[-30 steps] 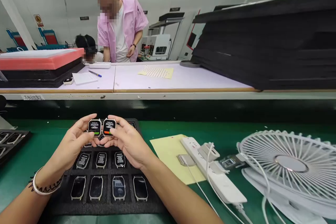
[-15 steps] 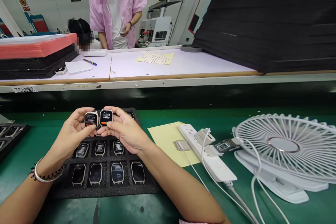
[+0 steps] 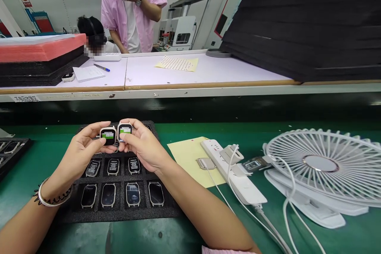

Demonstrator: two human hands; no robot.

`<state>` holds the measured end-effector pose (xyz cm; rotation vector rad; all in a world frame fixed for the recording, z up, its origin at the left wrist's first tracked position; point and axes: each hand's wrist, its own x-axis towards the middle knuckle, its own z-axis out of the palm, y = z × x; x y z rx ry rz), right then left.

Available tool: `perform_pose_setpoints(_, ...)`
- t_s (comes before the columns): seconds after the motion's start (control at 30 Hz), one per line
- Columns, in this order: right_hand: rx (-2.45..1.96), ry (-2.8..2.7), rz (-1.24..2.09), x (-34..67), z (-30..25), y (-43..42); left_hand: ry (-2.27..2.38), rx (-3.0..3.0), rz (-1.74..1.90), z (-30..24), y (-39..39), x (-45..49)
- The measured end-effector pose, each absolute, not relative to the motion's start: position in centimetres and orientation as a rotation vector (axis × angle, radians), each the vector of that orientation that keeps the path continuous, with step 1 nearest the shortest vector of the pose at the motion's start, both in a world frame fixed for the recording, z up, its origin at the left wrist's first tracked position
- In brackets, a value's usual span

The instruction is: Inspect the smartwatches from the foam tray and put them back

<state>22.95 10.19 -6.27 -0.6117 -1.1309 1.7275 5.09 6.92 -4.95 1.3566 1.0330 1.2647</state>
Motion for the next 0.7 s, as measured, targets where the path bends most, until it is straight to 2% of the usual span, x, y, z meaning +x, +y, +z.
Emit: perform_pose_setpoints(0.7,-0.625,-1.149,1.712,22.99,-6.24,10.12,1.027,1.319,1.24,-4.88,7.23,5.06)
